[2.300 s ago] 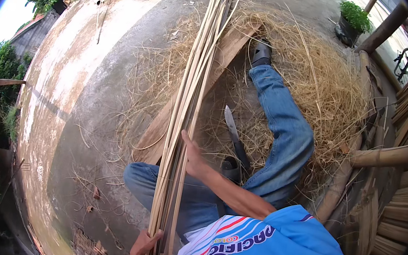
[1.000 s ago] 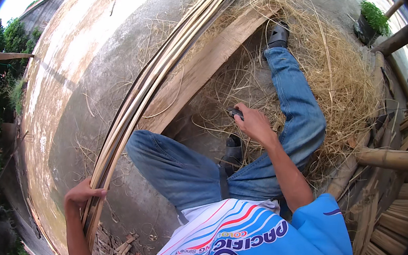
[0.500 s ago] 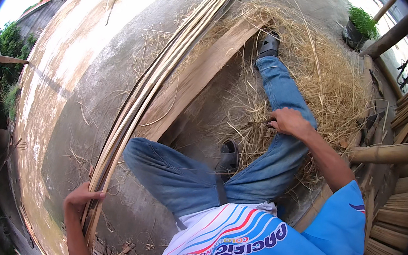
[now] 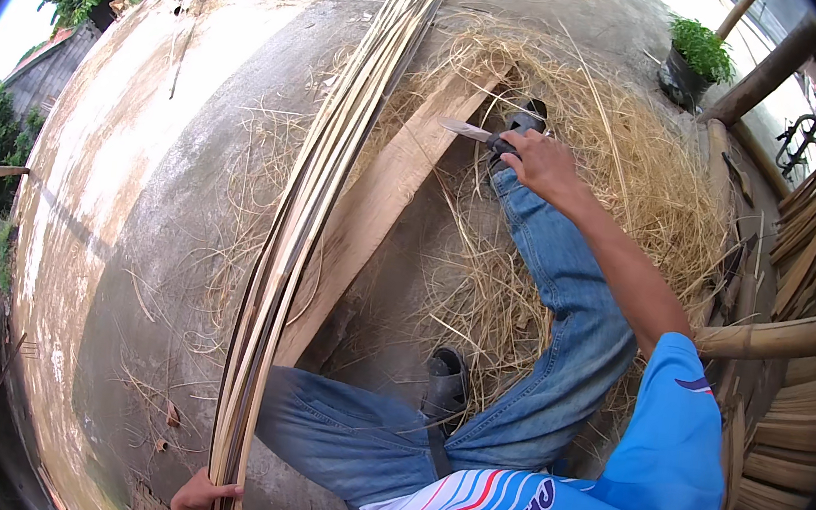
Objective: The person sits on a concrete floor and gathers long bamboo strips, aligns them into a bundle, and ties them together with a thin strip. The person then stands and carries the bundle to another area.
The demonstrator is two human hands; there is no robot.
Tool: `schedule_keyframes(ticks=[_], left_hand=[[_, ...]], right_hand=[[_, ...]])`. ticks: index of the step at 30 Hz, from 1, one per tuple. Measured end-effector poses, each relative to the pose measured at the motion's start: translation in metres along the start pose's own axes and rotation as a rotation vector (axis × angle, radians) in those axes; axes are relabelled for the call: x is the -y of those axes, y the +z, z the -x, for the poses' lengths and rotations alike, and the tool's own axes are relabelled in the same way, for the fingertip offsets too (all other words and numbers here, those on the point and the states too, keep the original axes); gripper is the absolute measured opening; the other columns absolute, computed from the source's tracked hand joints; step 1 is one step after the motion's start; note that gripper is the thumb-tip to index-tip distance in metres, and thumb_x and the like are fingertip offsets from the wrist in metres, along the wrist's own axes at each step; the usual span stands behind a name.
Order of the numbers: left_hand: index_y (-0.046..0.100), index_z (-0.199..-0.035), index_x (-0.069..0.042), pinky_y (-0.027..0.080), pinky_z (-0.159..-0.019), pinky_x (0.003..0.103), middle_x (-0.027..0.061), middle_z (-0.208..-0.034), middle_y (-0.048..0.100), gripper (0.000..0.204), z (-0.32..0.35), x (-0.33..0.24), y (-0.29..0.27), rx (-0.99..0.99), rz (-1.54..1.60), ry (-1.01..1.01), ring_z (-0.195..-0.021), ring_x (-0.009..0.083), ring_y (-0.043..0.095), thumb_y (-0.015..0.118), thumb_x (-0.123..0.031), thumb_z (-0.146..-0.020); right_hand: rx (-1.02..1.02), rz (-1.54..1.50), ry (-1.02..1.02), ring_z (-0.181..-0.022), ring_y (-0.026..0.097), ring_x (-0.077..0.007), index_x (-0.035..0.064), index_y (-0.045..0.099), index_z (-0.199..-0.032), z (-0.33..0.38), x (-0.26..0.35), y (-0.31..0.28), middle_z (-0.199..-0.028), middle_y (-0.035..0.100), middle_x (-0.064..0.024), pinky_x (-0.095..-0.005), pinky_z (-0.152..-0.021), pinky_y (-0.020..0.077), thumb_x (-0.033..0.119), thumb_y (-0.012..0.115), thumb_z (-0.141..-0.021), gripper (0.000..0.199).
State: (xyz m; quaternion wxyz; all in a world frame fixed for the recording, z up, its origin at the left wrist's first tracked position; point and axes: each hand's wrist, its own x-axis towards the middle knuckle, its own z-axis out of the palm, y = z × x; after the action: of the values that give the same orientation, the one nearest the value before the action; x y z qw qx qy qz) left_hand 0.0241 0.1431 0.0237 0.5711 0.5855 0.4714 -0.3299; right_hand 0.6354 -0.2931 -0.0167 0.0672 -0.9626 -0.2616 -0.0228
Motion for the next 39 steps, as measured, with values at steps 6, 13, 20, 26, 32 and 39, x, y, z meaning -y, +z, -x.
schedule_keyframes(ticks=[6,13,20,26,32,39], left_hand=[[0.068,-0.094,-0.004,0.049,-0.055,0.033,0.0022,-0.074,0.062,0.041,-0.036,0.06,-0.028,-0.105,-0.082,-0.067,-0.063,0.0128,0.056,0.086,-0.037,-0.077],[0.067,-0.111,-0.004,0.051,-0.062,0.03,0.0048,-0.085,0.065,0.042,-0.012,0.024,-0.005,-0.099,-0.155,-0.303,-0.072,0.0145,0.06,0.083,-0.027,-0.08],[0.067,-0.123,-0.004,0.055,-0.074,0.029,0.0114,-0.098,0.07,0.041,0.0,-0.007,0.004,-0.122,-0.17,-0.388,-0.084,0.0186,0.067,0.078,-0.01,-0.084],[0.068,-0.118,-0.002,0.055,-0.076,0.03,0.0103,-0.093,0.069,0.036,0.0,-0.042,0.027,-0.093,-0.177,-0.448,-0.084,0.0195,0.067,0.077,-0.004,-0.083],[0.068,-0.118,-0.002,0.055,-0.075,0.03,0.01,-0.092,0.069,0.036,-0.007,-0.032,0.026,-0.137,-0.208,-0.27,-0.084,0.0195,0.066,0.075,-0.002,-0.083],[0.068,-0.118,-0.001,0.054,-0.075,0.03,0.0095,-0.091,0.068,0.036,-0.011,-0.015,0.033,-0.205,-0.216,-0.015,-0.083,0.0194,0.066,0.074,0.001,-0.083]], right_hand=[[-0.042,0.119,-0.074,-0.099,0.071,-0.0334,0.0176,0.065,-0.126,-0.156,0.001,0.1,-0.109,0.068,-0.0169,-0.0487,-0.077,0.0569,0.021,0.06,-0.097,0.029],[-0.117,0.286,0.072,-0.096,0.071,-0.0372,0.0138,0.064,-0.115,-0.26,-0.052,0.138,-0.099,0.068,-0.0195,-0.0488,-0.077,0.0574,0.012,0.047,-0.1,0.022],[-0.088,0.239,0.474,-0.102,0.07,-0.039,0.0094,0.065,-0.119,-0.253,-0.198,0.131,-0.108,0.071,-0.0202,-0.0534,-0.079,0.0563,0.024,0.05,-0.1,0.028],[0.045,0.261,0.7,-0.113,0.067,-0.0406,0.0037,0.069,-0.118,-0.123,-0.283,0.093,-0.121,0.069,-0.0222,-0.0525,-0.092,0.0529,0.015,0.05,-0.099,0.029],[0.067,0.274,0.949,-0.115,0.064,-0.0418,0.0023,0.067,-0.116,0.034,-0.337,0.046,-0.12,0.067,-0.0228,-0.0534,-0.094,0.0506,0.014,0.054,-0.097,0.026],[-0.129,0.276,1.047,-0.095,0.067,-0.0419,0.0018,0.064,-0.114,0.171,-0.379,0.018,-0.105,0.068,-0.0236,-0.0546,-0.078,0.0489,0.032,0.058,-0.101,0.033]])
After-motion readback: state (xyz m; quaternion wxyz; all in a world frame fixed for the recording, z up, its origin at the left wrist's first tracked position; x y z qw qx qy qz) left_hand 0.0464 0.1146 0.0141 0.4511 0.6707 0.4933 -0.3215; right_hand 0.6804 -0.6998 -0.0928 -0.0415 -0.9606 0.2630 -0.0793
